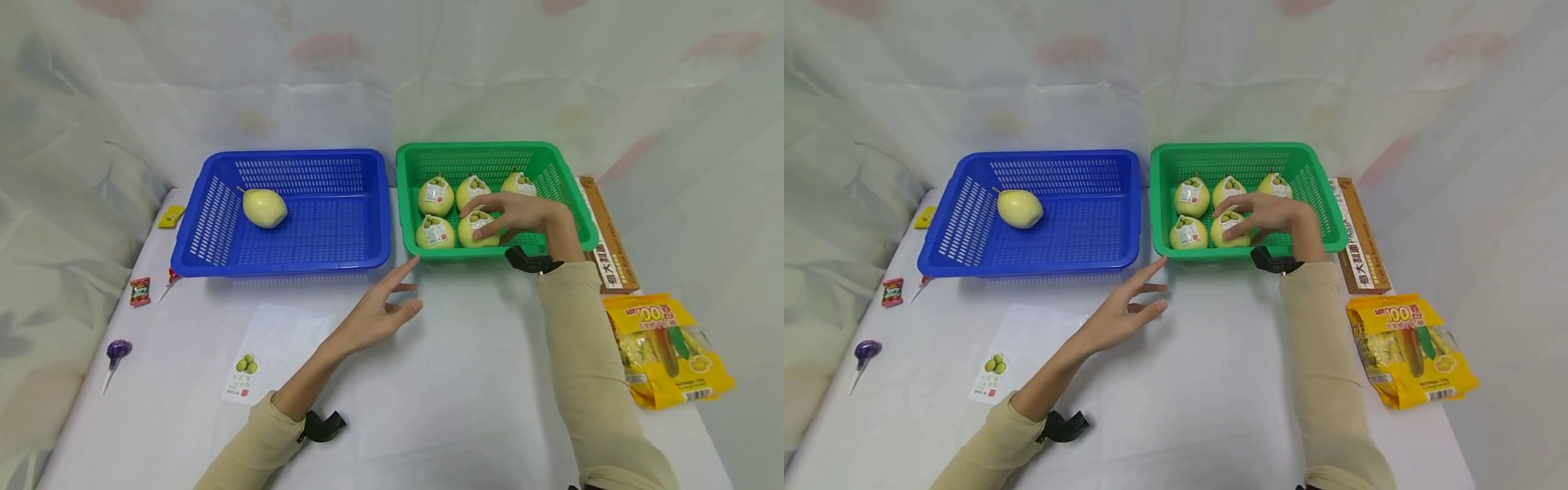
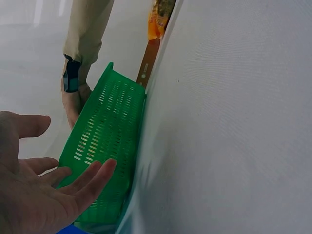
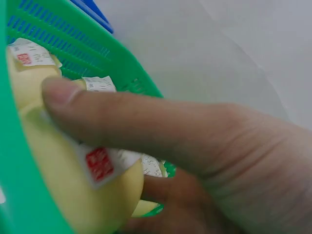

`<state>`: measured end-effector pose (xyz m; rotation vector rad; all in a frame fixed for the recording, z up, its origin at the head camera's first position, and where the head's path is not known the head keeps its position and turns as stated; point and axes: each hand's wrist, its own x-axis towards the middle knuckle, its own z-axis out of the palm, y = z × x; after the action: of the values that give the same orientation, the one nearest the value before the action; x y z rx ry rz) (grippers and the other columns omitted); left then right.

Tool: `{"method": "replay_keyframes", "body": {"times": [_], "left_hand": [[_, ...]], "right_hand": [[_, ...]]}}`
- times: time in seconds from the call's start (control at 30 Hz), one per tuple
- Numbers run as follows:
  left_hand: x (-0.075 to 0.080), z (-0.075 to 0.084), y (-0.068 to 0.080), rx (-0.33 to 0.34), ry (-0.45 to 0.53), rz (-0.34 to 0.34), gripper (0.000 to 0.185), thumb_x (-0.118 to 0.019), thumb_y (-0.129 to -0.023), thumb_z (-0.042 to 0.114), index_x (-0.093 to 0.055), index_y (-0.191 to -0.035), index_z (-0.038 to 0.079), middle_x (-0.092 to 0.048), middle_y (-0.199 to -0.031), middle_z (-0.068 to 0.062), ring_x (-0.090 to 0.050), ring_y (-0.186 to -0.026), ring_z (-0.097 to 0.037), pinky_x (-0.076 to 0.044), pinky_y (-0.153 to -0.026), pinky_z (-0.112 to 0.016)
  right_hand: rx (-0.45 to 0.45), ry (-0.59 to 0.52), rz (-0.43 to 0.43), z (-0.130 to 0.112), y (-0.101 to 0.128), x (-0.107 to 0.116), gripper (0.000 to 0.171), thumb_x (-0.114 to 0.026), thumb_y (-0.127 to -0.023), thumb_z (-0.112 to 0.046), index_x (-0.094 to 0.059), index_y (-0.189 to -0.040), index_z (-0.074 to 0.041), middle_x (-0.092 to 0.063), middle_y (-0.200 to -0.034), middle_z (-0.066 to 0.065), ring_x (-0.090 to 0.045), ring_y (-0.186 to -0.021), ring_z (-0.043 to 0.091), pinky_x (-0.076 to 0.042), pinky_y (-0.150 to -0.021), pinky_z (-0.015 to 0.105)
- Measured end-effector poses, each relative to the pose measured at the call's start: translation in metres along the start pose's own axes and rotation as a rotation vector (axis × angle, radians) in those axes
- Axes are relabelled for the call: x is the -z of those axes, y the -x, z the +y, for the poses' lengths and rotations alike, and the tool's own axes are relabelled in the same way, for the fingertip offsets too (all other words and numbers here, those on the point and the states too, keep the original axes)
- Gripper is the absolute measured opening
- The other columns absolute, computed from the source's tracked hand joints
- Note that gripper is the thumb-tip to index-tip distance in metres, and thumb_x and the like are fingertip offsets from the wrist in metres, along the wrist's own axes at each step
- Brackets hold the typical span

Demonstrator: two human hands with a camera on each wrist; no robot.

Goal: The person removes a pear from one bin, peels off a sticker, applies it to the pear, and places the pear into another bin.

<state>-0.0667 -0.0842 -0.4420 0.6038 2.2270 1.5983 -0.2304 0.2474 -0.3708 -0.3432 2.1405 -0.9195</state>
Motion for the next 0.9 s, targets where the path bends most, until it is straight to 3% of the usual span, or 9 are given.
{"method": "replay_keyframes", "body": {"times": [0.13,0.27,0.47,0.67,0.8,0.9], "left_hand": [[0.000,0.000,0.001,0.013,0.001,-0.003,0.077,-0.067,-0.109,0.028,-0.025,-0.174,0.029,-0.028,-0.181,0.004,-0.057,-0.151,-0.030,-0.063,-0.107,-0.053],[-0.001,-0.001,0.002,0.021,-0.006,-0.009,0.077,-0.066,-0.109,0.029,-0.025,-0.174,0.029,-0.027,-0.181,0.005,-0.057,-0.151,-0.028,-0.063,-0.107,-0.052],[0.000,0.000,0.004,0.021,-0.008,-0.007,0.076,-0.066,-0.109,0.031,-0.025,-0.173,0.034,-0.028,-0.180,0.007,-0.057,-0.151,-0.029,-0.063,-0.107,-0.051],[0.004,0.000,0.012,0.000,-0.001,-0.008,0.075,-0.066,-0.110,0.031,-0.026,-0.173,0.034,-0.028,-0.181,0.005,-0.057,-0.151,-0.034,-0.062,-0.109,-0.055],[0.009,-0.001,0.028,0.013,-0.019,-0.001,0.072,-0.066,-0.110,0.032,-0.029,-0.172,0.036,-0.031,-0.179,0.006,-0.058,-0.150,-0.030,-0.061,-0.109,-0.054],[0.016,-0.002,0.044,0.021,-0.032,0.016,0.070,-0.067,-0.110,0.031,-0.032,-0.170,0.037,-0.034,-0.178,0.005,-0.059,-0.149,-0.029,-0.061,-0.109,-0.054]], "right_hand": [[-0.024,-0.001,-0.039,0.003,-0.007,0.001,0.062,-0.077,-0.102,-0.036,-0.051,-0.157,-0.023,-0.034,-0.174,0.007,-0.042,-0.154,0.034,-0.058,-0.109,0.054],[-0.024,0.000,-0.067,0.007,-0.011,0.000,0.063,-0.076,-0.103,-0.035,-0.049,-0.159,-0.024,-0.027,-0.179,0.007,-0.031,-0.163,0.035,-0.054,-0.115,0.059],[-0.007,0.014,-0.054,0.010,-0.006,-0.003,0.065,-0.075,-0.105,-0.030,-0.046,-0.163,-0.024,-0.026,-0.180,0.007,-0.047,-0.154,0.036,-0.053,-0.118,0.061],[-0.016,-0.084,0.017,0.002,0.015,0.002,0.067,-0.071,-0.107,-0.021,-0.041,-0.167,-0.017,-0.033,-0.177,0.015,-0.063,-0.139,0.037,-0.057,-0.116,0.058],[0.054,-0.095,0.117,-0.021,0.031,0.008,0.061,-0.069,-0.107,-0.014,-0.046,-0.163,-0.012,-0.045,-0.167,0.023,-0.068,-0.131,0.033,-0.064,-0.107,0.050],[0.155,-0.053,0.163,-0.044,0.033,0.006,0.057,-0.071,-0.106,-0.014,-0.052,-0.160,-0.013,-0.053,-0.161,0.021,-0.074,-0.122,0.025,-0.066,-0.103,0.042]]}}
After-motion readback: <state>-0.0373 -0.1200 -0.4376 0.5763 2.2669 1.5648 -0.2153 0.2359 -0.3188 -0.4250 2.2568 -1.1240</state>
